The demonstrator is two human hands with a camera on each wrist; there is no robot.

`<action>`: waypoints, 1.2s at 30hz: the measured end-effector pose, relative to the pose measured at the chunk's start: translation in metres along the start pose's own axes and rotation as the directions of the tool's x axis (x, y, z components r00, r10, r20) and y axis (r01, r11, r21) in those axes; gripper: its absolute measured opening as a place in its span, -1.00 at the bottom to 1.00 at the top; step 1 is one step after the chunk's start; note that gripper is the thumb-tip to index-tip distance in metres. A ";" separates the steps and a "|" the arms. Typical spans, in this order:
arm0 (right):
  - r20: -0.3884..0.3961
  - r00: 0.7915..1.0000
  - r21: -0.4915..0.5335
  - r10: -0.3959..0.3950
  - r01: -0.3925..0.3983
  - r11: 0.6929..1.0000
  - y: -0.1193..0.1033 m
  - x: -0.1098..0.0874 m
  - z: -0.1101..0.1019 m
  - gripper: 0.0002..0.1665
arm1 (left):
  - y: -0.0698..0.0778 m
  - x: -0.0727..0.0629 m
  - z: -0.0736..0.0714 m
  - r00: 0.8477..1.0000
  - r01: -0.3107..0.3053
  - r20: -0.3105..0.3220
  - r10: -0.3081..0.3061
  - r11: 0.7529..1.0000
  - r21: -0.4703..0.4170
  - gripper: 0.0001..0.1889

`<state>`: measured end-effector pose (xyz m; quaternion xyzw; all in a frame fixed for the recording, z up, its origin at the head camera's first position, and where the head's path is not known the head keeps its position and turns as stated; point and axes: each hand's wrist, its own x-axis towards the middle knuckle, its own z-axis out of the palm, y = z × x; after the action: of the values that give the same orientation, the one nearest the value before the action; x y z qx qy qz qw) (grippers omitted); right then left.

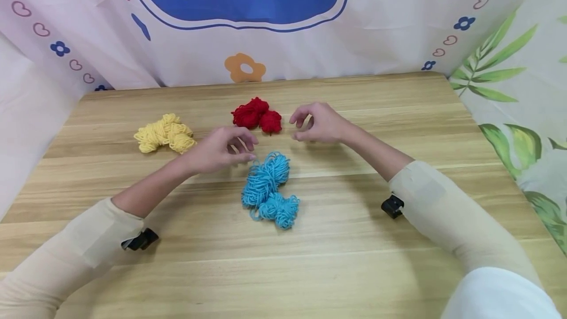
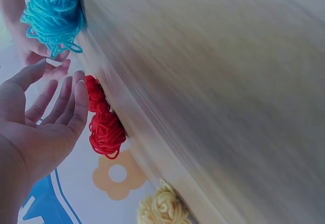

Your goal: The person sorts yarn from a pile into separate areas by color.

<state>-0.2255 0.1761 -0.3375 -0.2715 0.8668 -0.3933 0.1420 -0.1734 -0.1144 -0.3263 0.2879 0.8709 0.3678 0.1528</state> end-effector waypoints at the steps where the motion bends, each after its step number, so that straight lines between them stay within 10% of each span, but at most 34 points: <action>1: 0.005 1.000 -0.002 -0.004 0.004 1.000 0.001 -0.001 0.000 -0.63 | 0.000 0.000 0.000 1.000 -0.001 0.003 0.001 1.000 -0.002 -0.68; 36: 0.129 0.990 -0.007 -0.059 0.060 0.998 0.002 -0.041 0.017 -0.69 | 0.006 -0.006 0.009 0.998 -0.043 0.053 0.045 0.999 -0.026 -0.69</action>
<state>-0.1851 0.1907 -0.3489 -0.3229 0.8495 -0.3743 0.1844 -0.1625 -0.1101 -0.3279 0.3148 0.8553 0.3740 0.1715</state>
